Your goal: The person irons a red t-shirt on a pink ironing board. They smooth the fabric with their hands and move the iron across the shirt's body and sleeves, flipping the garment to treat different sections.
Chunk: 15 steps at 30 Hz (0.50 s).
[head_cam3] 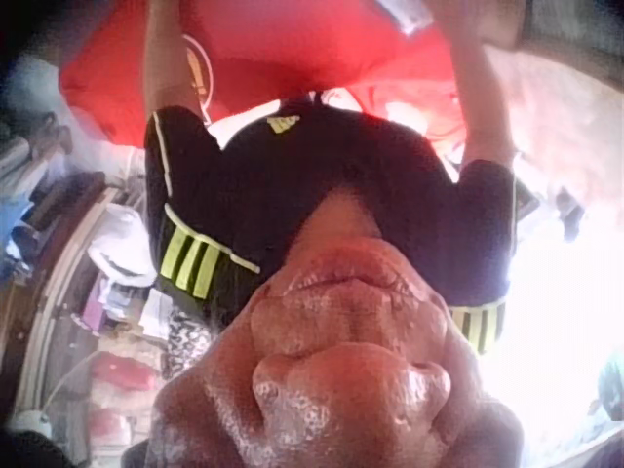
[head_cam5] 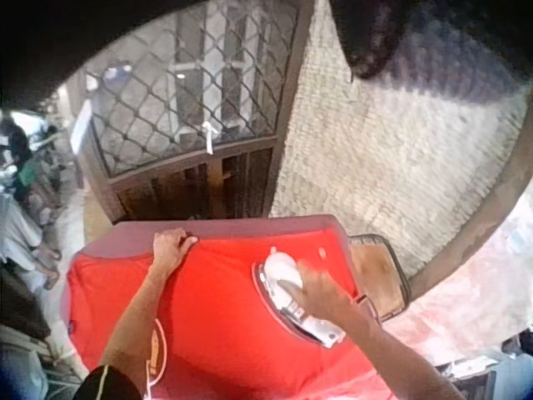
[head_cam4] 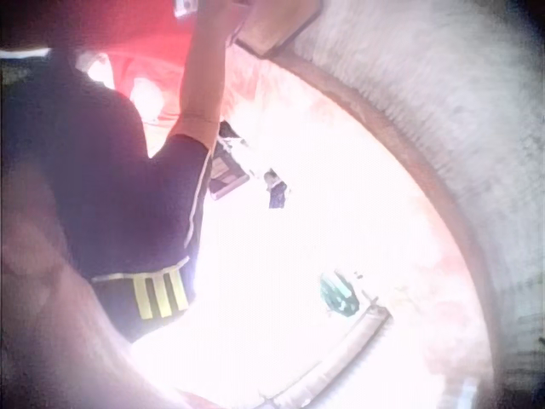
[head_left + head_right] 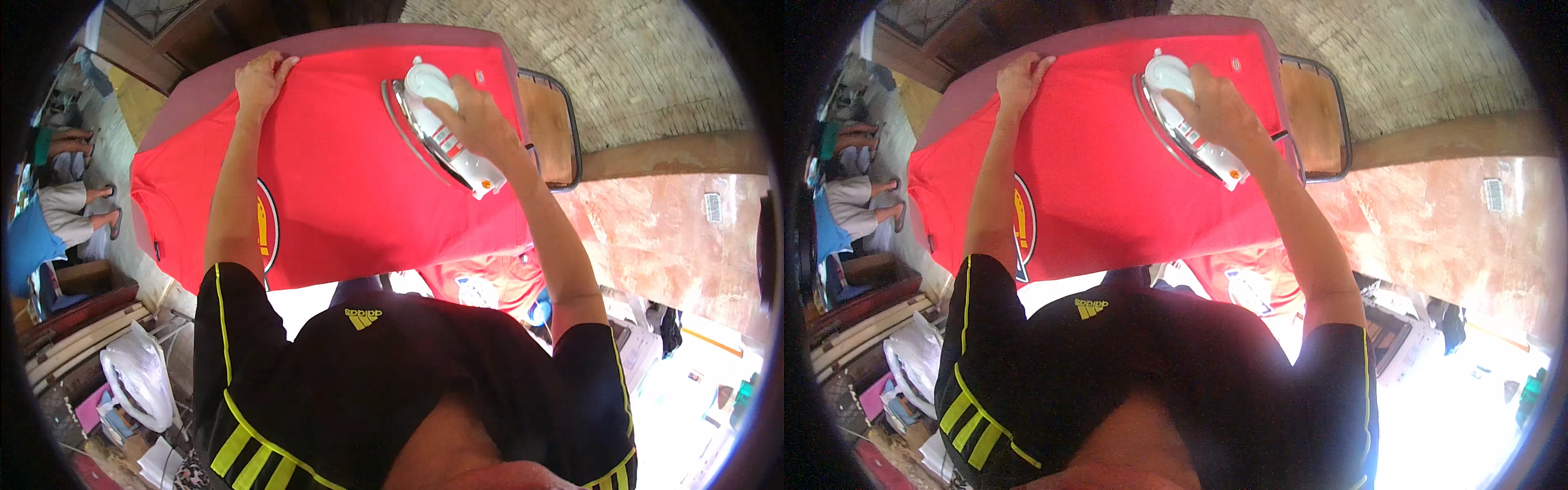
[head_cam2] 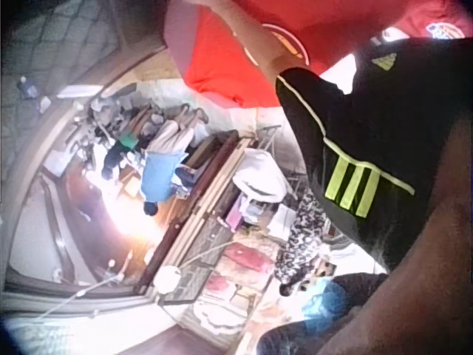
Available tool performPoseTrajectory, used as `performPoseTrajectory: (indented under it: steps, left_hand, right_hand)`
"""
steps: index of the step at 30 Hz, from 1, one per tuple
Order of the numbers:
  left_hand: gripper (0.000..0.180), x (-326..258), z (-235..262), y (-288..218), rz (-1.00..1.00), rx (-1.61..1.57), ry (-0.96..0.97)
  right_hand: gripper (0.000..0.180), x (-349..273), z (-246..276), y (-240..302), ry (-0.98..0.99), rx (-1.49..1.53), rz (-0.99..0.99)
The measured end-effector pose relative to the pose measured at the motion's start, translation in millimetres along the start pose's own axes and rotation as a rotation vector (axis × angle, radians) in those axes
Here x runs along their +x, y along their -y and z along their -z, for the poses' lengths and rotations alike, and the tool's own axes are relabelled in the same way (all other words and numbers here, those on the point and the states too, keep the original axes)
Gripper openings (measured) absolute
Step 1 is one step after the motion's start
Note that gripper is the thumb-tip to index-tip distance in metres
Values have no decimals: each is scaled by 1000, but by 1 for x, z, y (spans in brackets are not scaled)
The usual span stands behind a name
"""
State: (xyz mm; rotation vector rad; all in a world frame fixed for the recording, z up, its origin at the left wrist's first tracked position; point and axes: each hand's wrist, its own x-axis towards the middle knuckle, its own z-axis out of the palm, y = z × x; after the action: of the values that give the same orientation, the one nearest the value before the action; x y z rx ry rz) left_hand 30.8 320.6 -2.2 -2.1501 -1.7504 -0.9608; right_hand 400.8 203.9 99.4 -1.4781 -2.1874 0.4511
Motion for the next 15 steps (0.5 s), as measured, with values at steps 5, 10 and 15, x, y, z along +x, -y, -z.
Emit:
performPoseTrajectory:
  steps: [5,10,15]
  left_hand:
    - [45,4,4,-1,0,-15,119]
    - [40,19,22,18,-55,-144,370]
    - [38,24,18,37,-65,-255,427]
  right_hand:
    - [50,47,-5,18,17,35,-57]
    - [64,123,-18,28,55,-4,-104]
    - [63,119,-28,24,16,43,-158]
